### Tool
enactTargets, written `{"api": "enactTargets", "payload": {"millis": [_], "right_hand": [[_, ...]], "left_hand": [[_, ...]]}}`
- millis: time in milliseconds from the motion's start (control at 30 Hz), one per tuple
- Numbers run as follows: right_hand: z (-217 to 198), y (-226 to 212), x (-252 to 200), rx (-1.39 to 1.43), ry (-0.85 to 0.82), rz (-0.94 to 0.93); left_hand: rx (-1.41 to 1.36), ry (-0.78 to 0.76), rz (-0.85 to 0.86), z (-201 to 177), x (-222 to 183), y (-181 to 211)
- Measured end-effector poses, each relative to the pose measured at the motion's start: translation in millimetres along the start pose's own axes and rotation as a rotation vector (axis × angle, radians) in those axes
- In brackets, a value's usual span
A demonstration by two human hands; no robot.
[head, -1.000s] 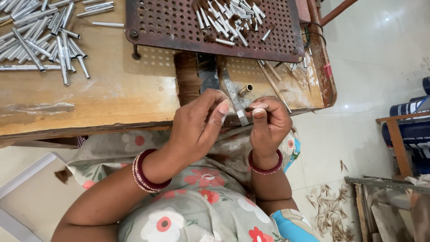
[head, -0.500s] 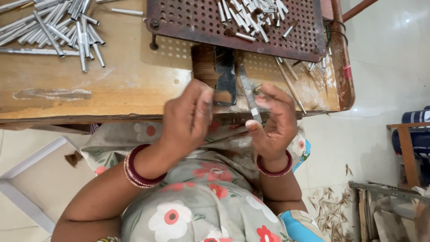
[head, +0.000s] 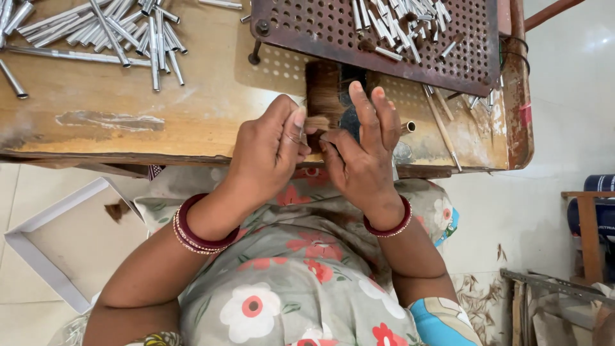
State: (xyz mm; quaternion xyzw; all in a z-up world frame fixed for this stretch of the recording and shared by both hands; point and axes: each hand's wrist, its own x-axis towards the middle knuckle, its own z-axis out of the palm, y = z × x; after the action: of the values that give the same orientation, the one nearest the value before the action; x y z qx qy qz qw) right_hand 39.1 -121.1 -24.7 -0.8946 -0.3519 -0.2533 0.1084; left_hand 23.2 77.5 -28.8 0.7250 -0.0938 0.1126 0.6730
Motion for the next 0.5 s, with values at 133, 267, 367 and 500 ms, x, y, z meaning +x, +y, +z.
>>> {"api": "enactTargets", "payload": {"millis": [133,267,367,500], "right_hand": [[15,9,-9,-0.021,-0.030,0.000],[19,9,-12,0.028,-0.004,0.041],[22,9,-13,0.035,0.028,0.047],[15,7,-9,0.120,0.090,0.078]], "left_hand": [[0.075,-0.101,-0.043,-3,6,5],[0.048,-0.153,0.060,-1,9,0],[0.109,-0.151,0.102,0,8,-4],[0.207,-0.111,0.145,4,4,-10]]}}
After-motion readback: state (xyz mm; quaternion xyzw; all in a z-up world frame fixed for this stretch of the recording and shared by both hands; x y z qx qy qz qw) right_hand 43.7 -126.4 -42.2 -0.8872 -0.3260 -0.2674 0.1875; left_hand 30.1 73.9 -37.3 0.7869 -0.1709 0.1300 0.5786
